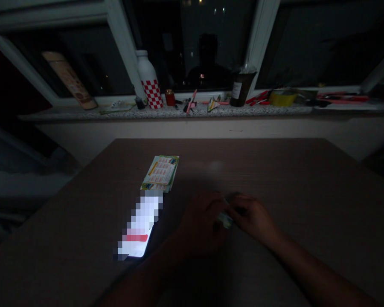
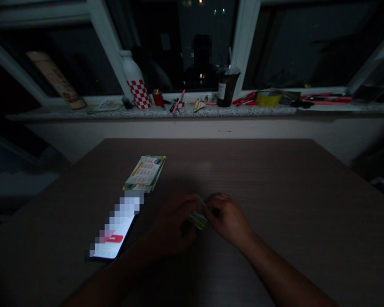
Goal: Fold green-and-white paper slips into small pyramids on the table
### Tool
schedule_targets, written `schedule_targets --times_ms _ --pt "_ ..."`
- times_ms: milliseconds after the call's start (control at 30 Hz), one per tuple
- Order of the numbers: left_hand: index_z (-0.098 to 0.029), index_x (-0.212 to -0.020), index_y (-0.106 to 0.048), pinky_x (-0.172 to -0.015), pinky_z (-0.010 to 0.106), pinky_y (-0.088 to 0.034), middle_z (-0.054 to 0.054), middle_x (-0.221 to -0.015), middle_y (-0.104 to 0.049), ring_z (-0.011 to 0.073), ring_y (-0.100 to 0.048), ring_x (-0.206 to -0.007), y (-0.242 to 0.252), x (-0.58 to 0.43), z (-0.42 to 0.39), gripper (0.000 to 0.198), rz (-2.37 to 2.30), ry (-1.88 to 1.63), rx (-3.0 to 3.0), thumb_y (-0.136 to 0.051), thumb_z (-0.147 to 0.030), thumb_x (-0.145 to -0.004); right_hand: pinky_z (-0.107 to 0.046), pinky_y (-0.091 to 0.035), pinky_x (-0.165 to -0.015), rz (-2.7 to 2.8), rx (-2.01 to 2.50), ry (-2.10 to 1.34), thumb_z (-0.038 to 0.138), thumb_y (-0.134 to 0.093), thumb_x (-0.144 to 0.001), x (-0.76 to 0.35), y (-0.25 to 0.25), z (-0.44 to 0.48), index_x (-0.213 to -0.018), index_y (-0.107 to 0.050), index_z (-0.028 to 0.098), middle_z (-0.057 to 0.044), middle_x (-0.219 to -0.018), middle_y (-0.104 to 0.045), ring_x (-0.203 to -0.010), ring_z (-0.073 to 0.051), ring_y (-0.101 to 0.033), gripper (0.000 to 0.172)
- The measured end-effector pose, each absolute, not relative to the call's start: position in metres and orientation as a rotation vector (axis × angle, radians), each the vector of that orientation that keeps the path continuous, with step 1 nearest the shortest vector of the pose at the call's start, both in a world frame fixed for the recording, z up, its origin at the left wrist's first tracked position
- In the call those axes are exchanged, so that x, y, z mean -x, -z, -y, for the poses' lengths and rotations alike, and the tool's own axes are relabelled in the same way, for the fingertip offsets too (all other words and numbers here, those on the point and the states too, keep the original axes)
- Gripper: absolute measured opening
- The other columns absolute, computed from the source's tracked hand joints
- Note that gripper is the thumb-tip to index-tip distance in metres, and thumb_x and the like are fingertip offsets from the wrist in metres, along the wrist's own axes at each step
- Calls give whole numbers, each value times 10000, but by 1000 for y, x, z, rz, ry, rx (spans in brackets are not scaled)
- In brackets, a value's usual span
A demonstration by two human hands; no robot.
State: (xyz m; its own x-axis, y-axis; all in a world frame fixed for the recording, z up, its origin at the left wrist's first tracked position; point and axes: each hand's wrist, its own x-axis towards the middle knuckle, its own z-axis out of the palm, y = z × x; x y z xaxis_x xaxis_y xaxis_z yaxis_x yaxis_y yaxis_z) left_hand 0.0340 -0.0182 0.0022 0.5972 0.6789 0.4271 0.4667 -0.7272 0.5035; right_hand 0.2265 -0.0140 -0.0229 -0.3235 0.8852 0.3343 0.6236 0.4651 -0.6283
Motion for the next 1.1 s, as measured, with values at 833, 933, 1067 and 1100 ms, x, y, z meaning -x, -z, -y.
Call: schedule_targets --times_ms 833,933,1067,1100 --pt "-178 -1003 -595 -899 361 -397 58 -1044 -614 206 -550 -988 5 -37 10 166 -847 -228 -2853 -476 -191 -890 -319 -450 -737 2164 1399 -440 224 -670 -756 -249 31 0 -836 -653 209 -42 -868 -666 -829 -203 -619 83" --pt "-181 -1012 -596 -910 369 -394 61 -1041 -617 207 -553 -989 5 -37 10 175 -844 -237 -2849 -473 -188 -889 -364 -443 -848 2232 1256 -493 193 -668 -758 -253 36 -2 -902 -681 233 -54 -982 -668 -964 -223 -599 150" --pt "-189 -1027 -598 -909 372 -392 52 -1040 -621 205 -553 -982 6 -37 8 187 -838 -260 -2820 -465 -206 -896 -391 -438 -889 2274 1203 -592 157 -676 -727 -255 37 -3 -896 -687 238 -47 -1008 -667 -992 -225 -590 188" --pt "-188 -1019 -601 -911 371 -389 50 -1033 -624 203 -553 -979 6 -36 8 183 -843 -267 -2812 -466 -210 -896 -393 -437 -893 2273 1208 -603 148 -676 -720 -255 36 -3 -894 -689 238 -45 -1013 -665 -995 -224 -589 196"
